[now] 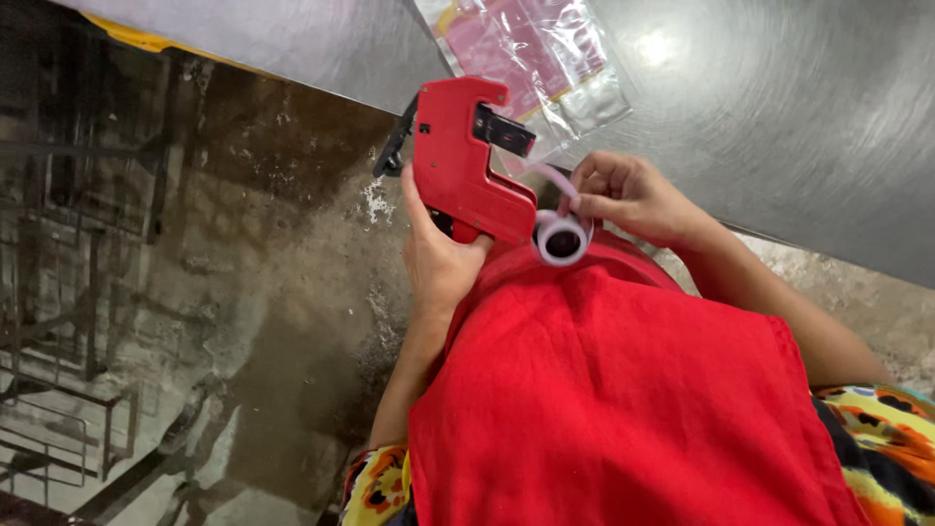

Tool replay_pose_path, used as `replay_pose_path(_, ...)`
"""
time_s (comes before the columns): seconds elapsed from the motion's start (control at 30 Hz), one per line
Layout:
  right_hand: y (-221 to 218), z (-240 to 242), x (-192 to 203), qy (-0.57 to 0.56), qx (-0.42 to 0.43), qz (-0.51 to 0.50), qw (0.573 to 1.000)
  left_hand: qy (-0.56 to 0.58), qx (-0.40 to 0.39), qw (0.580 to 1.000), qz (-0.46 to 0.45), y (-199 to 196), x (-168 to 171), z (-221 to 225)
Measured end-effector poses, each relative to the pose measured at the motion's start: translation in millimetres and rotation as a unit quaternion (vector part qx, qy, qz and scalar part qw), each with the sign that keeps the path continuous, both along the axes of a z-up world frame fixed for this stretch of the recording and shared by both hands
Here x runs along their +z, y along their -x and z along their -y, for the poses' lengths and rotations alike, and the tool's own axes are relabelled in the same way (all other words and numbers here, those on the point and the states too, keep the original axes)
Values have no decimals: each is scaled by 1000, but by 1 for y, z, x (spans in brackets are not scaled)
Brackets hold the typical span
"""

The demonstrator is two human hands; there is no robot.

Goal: The person labels several plastic bags containing bread by hand using a red labeling tool.

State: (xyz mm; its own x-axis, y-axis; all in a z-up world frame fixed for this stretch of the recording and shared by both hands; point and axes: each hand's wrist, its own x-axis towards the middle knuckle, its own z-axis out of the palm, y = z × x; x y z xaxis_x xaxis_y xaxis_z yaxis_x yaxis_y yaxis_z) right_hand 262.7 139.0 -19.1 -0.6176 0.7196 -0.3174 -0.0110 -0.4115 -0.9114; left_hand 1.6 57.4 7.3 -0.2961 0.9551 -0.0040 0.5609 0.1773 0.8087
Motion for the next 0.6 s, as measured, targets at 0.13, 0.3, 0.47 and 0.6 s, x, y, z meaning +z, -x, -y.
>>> replay_pose_path(0.13,2,11,-8,-2,-11,29,1000,7,-6,1000,12,-4,-1,-7)
replay_pose_path(0.3,-2,12,-3,-33,-38,126,991,47,-20,998,32,-5,-1,-14)
replay_pose_path(0.47,-7,13,17,-200,41,187,961,-3,-39,999,21,-2,-4,-16)
replay_pose_path(0.6,-3,13,29,-283,69,176,940,-1,-62,998,8,1,-5,-15)
